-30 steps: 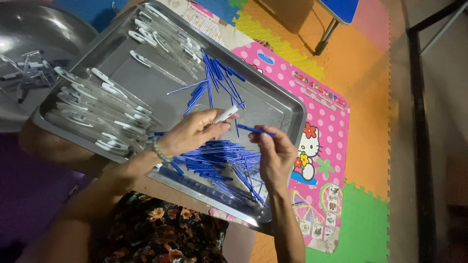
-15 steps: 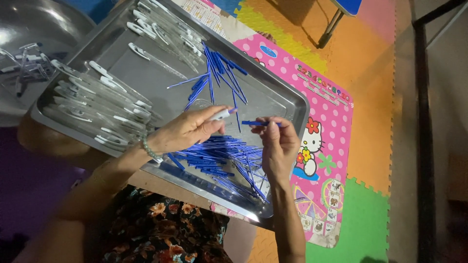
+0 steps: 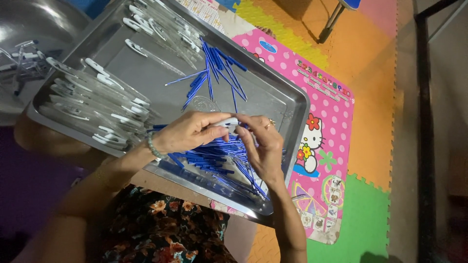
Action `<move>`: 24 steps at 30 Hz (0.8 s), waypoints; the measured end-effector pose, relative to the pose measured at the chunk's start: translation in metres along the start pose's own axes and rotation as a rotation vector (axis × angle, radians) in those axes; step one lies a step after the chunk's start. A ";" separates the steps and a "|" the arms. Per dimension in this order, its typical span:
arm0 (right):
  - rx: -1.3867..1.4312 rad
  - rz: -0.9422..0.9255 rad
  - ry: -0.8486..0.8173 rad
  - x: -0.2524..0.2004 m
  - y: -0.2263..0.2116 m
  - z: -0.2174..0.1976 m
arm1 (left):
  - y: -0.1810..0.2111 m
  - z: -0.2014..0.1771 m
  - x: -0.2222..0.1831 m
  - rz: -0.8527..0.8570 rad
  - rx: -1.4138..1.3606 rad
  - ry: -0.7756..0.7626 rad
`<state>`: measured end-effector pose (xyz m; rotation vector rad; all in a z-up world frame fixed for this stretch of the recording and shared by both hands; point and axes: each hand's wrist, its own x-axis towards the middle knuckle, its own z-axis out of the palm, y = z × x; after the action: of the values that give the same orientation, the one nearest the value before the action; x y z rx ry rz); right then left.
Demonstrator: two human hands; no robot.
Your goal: The person assembles pens by inserting blue ink refills into white pen barrels and then attaching blue caps by hand while the components sit on a metal tray.
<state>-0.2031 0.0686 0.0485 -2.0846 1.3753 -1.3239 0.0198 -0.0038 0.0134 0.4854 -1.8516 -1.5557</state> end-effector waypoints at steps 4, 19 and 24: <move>0.083 0.088 0.147 -0.001 0.013 -0.010 | -0.001 0.003 0.000 0.031 -0.029 -0.001; 0.774 0.314 0.385 -0.007 0.042 -0.005 | 0.009 0.001 -0.004 0.006 -0.031 -0.083; 0.659 0.285 0.376 -0.004 0.029 -0.004 | 0.014 0.000 -0.005 0.010 -0.034 -0.075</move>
<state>-0.2226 0.0588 0.0289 -1.2101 1.0940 -1.7851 0.0247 0.0026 0.0256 0.4073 -1.8770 -1.6160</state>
